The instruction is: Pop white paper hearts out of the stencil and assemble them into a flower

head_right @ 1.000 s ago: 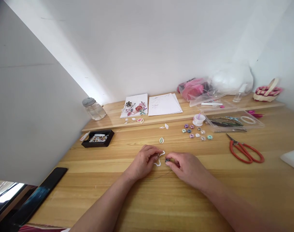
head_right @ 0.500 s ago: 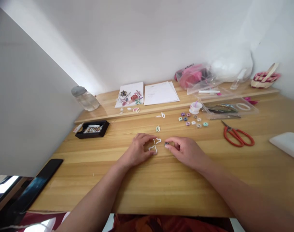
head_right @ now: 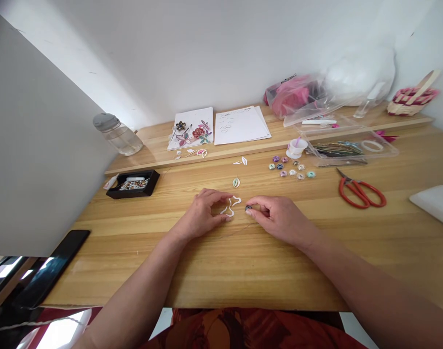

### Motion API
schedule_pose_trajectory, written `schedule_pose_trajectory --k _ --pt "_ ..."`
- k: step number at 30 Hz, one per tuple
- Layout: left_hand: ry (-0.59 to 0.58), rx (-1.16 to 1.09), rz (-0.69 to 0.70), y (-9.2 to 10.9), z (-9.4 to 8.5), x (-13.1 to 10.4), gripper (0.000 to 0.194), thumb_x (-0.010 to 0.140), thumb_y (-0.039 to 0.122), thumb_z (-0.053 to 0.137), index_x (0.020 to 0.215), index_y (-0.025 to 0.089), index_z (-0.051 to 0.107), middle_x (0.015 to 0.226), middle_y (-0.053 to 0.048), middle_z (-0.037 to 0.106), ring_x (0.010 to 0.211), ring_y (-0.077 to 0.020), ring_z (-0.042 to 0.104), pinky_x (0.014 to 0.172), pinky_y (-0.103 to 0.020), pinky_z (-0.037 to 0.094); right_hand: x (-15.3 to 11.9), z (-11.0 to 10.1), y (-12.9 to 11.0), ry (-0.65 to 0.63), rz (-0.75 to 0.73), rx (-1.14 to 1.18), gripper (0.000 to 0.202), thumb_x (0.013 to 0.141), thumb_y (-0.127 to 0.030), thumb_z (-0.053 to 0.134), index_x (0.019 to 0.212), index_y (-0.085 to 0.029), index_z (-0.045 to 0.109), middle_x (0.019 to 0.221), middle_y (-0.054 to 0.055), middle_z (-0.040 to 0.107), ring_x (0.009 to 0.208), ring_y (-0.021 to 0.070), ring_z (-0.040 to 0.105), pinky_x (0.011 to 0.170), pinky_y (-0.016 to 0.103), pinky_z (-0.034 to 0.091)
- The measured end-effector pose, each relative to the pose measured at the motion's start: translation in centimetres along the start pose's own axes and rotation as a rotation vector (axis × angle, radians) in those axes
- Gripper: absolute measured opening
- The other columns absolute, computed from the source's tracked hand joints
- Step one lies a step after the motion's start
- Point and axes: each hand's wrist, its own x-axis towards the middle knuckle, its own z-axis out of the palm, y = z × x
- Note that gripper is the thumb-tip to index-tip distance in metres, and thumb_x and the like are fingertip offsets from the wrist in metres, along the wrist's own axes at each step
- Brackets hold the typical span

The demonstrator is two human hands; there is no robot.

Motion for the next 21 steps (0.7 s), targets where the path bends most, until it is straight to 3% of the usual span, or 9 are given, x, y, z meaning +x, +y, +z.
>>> schedule_pose_trajectory --k 10,17,21 --pt "0.004 -0.02 -0.01 -0.58 0.09 0.16 0.042 0.078 0.012 0.071 0.117 0.029 0.069 0.1 -0.001 0.075 0.102 -0.0229 0.062 0.096 -0.041 0.044 0.04 0.06 0.02 0.001 -0.024 -0.016 0.028 0.092 -0.042 0.056 0.107 -0.025 0.073 0.059 -0.003 0.061 0.051 0.0119 0.049 0.053 0.026 0.034" --pt "0.025 -0.024 -0.004 -0.22 0.13 0.19 0.035 0.077 0.014 0.072 0.11 0.026 0.072 0.092 -0.001 0.074 0.092 -0.0207 0.063 0.091 -0.038 0.044 0.05 -0.05 -0.03 -0.012 -0.02 -0.028 0.027 0.092 -0.04 0.056 0.107 -0.025 0.073 0.058 -0.004 0.06 0.05 0.0113 0.049 0.053 0.026 0.034" --pt "0.003 0.006 -0.017 0.39 -0.09 0.0 0.034 0.077 0.023 0.076 0.111 0.029 0.072 0.092 -0.001 0.073 0.095 -0.0221 0.063 0.095 -0.041 0.04 0.06 -0.05 0.03 -0.012 -0.017 -0.026 0.028 0.092 -0.042 0.056 0.108 -0.025 0.072 0.058 -0.004 0.06 0.05 0.0113 0.048 0.052 0.026 0.034"
